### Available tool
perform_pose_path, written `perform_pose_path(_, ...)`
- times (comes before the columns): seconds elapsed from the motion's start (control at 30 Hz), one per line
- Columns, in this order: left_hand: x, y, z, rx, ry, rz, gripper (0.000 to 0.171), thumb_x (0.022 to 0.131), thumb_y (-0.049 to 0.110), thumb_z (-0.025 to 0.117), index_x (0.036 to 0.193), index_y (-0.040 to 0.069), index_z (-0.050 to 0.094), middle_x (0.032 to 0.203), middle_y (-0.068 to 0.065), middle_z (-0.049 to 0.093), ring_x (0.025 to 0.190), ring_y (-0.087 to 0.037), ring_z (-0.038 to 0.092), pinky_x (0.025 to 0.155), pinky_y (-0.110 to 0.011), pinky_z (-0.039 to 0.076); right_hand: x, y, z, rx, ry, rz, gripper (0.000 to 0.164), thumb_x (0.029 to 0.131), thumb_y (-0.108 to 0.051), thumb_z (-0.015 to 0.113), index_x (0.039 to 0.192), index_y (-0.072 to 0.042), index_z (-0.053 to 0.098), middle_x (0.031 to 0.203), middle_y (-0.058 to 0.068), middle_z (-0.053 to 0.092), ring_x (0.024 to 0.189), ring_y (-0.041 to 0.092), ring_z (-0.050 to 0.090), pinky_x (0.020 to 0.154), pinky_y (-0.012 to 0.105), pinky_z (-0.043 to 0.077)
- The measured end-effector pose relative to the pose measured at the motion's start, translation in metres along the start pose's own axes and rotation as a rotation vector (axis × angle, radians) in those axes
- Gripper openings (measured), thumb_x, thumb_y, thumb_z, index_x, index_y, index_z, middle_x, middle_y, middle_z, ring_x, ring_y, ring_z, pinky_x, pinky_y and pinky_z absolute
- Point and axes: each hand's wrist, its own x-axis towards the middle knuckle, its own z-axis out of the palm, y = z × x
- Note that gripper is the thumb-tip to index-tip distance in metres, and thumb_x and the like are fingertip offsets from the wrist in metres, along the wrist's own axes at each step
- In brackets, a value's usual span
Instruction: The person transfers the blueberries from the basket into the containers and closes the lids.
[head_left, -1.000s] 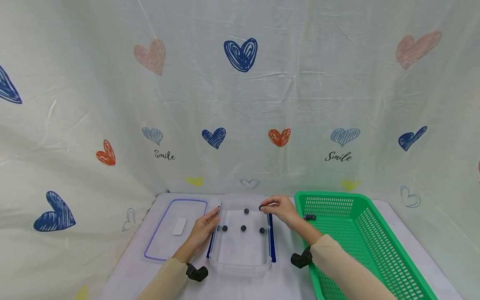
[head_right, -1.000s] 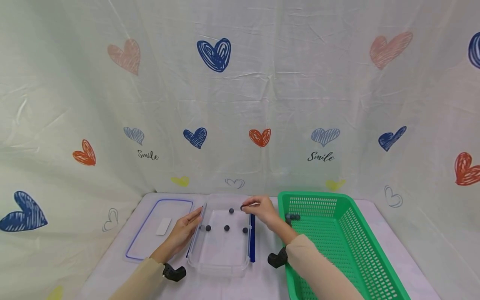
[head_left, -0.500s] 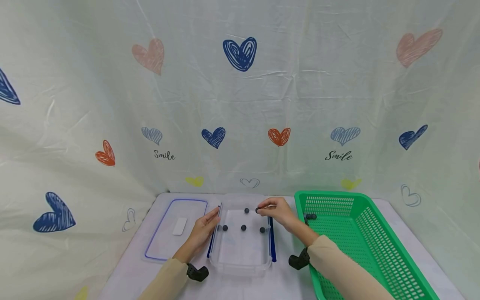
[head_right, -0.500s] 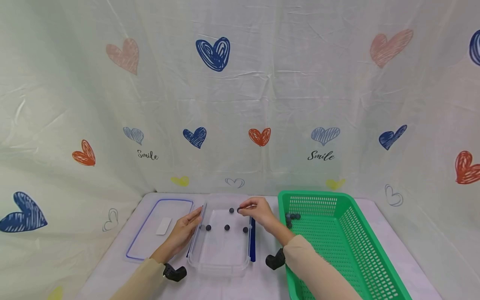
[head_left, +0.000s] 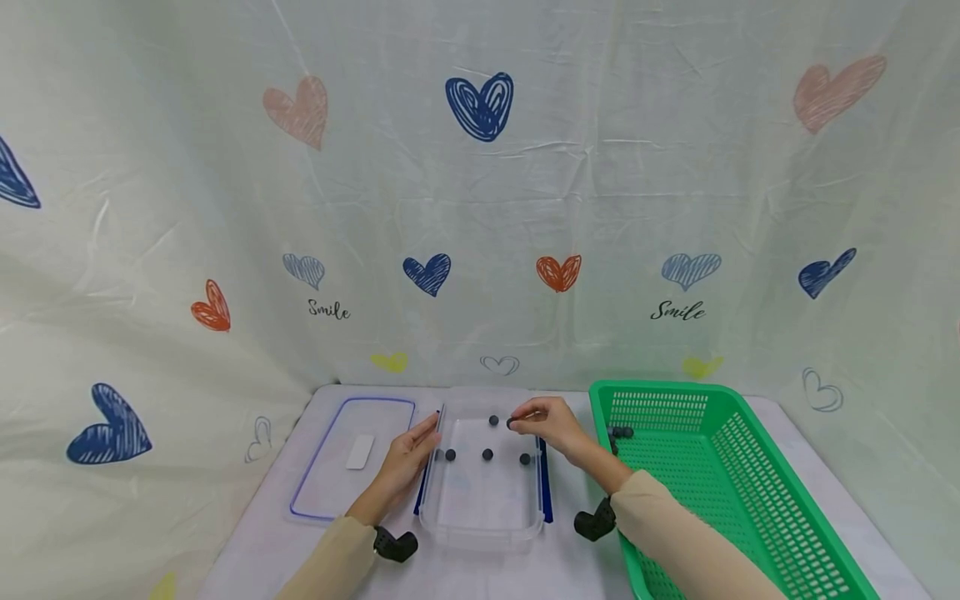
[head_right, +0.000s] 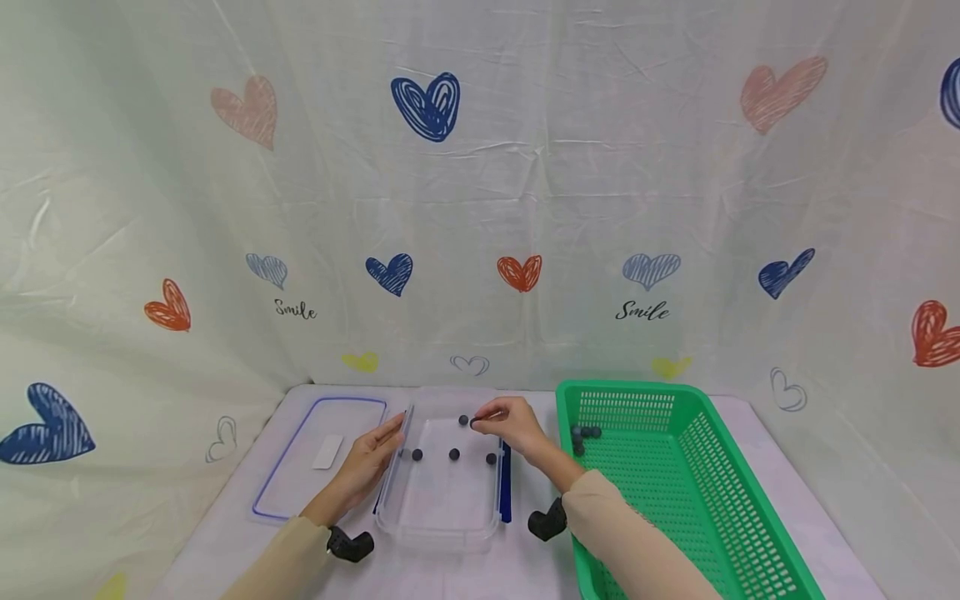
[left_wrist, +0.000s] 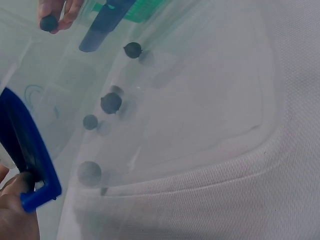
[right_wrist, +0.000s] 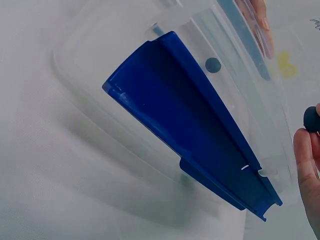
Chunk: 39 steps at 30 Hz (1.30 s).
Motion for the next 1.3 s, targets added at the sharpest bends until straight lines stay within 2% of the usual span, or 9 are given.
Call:
perform_pose_path(0.13, 0.0, 0.001, 0.0, 0.008, -0.004, 0.004, 0.053, 0.104, 0.008, 0.053, 0.151, -0.006, 0.034, 0.159, -0.021, 0.027, 0.146, -0.032, 0.023, 0.116, -0.041, 0.024, -0.009, -0.019, 0.0, -0.014, -0.01, -0.008, 0.021, 0.09, -0.001, 0.072, 0.104, 0.014, 0.068, 0.103, 0.025, 0.07, 0.09, 0.032, 0.069, 0.084, 0.039, 0.056)
perform_pose_path(0.23, 0.001, 0.002, 0.001, 0.007, -0.006, 0.005, 0.053, 0.104, 0.008, 0.052, 0.151, -0.007, 0.033, 0.159, -0.021, 0.027, 0.146, -0.032, 0.023, 0.116, -0.04, 0.024, -0.011, -0.023, 0.0, -0.02, -0.001, -0.016, 0.02, 0.09, -0.001, 0.071, 0.103, 0.014, 0.068, 0.102, 0.026, 0.07, 0.088, 0.03, 0.069, 0.084, 0.038, 0.056)
perform_pose_path(0.33, 0.002, 0.002, 0.001, 0.005, -0.006, 0.006, 0.053, 0.104, 0.008, 0.052, 0.151, -0.007, 0.033, 0.158, -0.021, 0.027, 0.146, -0.032, 0.023, 0.115, -0.039, 0.025, -0.003, -0.007, 0.0, -0.026, 0.023, -0.019, 0.021, 0.089, -0.003, 0.073, 0.102, 0.012, 0.069, 0.099, 0.022, 0.072, 0.086, 0.027, 0.069, 0.083, 0.038, 0.057)
perform_pose_path(0.47, 0.002, 0.002, 0.001, 0.009, -0.004, 0.008, 0.054, 0.104, 0.01, 0.054, 0.151, -0.005, 0.035, 0.158, -0.02, 0.028, 0.146, -0.031, 0.024, 0.115, -0.038, 0.026, 0.009, 0.015, -0.001, -0.031, 0.056, 0.008, 0.02, 0.087, -0.009, 0.077, 0.1, 0.005, 0.073, 0.094, 0.01, 0.074, 0.083, 0.02, 0.068, 0.081, 0.034, 0.057)
perform_pose_path(0.63, 0.002, 0.003, 0.002, 0.011, -0.005, 0.005, 0.055, 0.103, 0.011, 0.056, 0.151, -0.005, 0.035, 0.158, -0.02, 0.028, 0.146, -0.031, 0.025, 0.115, -0.039, 0.026, 0.01, 0.011, -0.007, 0.025, 0.094, 0.025, 0.018, 0.088, -0.009, 0.076, 0.101, 0.003, 0.074, 0.093, 0.008, 0.074, 0.083, 0.02, 0.07, 0.087, 0.04, 0.057)
perform_pose_path(0.77, 0.002, 0.004, 0.002, 0.021, -0.002, 0.006, 0.056, 0.103, 0.012, 0.057, 0.151, -0.005, 0.035, 0.158, -0.02, 0.028, 0.146, -0.032, 0.024, 0.115, -0.04, 0.026, 0.011, 0.005, -0.015, 0.074, 0.106, 0.043, 0.017, 0.089, -0.011, 0.075, 0.103, 0.0, 0.075, 0.097, 0.007, 0.074, 0.088, 0.021, 0.07, 0.098, 0.05, 0.051)
perform_pose_path(0.87, 0.002, 0.004, 0.002, 0.026, -0.001, 0.01, 0.056, 0.103, 0.012, 0.056, 0.151, -0.005, 0.035, 0.158, -0.02, 0.027, 0.146, -0.032, 0.023, 0.115, -0.04, 0.025, 0.011, 0.002, -0.021, 0.076, 0.106, 0.05, 0.018, 0.09, -0.014, 0.075, 0.104, -0.003, 0.075, 0.098, 0.006, 0.074, 0.09, 0.02, 0.069, 0.102, 0.053, 0.047)
perform_pose_path(1.13, -0.001, 0.004, 0.001, 0.053, 0.013, -0.004, 0.055, 0.103, 0.012, 0.056, 0.151, -0.005, 0.035, 0.158, -0.021, 0.028, 0.146, -0.034, 0.025, 0.114, -0.041, 0.027, 0.006, 0.003, -0.039, 0.143, 0.104, 0.044, 0.028, 0.09, -0.013, 0.075, 0.111, 0.004, 0.072, 0.105, 0.012, 0.073, 0.1, 0.035, 0.068, 0.099, 0.047, 0.052)
perform_pose_path(1.3, -0.003, 0.004, 0.001, 0.054, 0.014, -0.009, 0.055, 0.103, 0.012, 0.056, 0.151, -0.005, 0.035, 0.158, -0.021, 0.027, 0.146, -0.034, 0.025, 0.114, -0.04, 0.027, 0.001, 0.005, -0.052, 0.124, 0.134, 0.038, 0.029, 0.089, -0.015, 0.076, 0.111, 0.003, 0.072, 0.104, 0.01, 0.073, 0.097, 0.029, 0.069, 0.095, 0.044, 0.054)
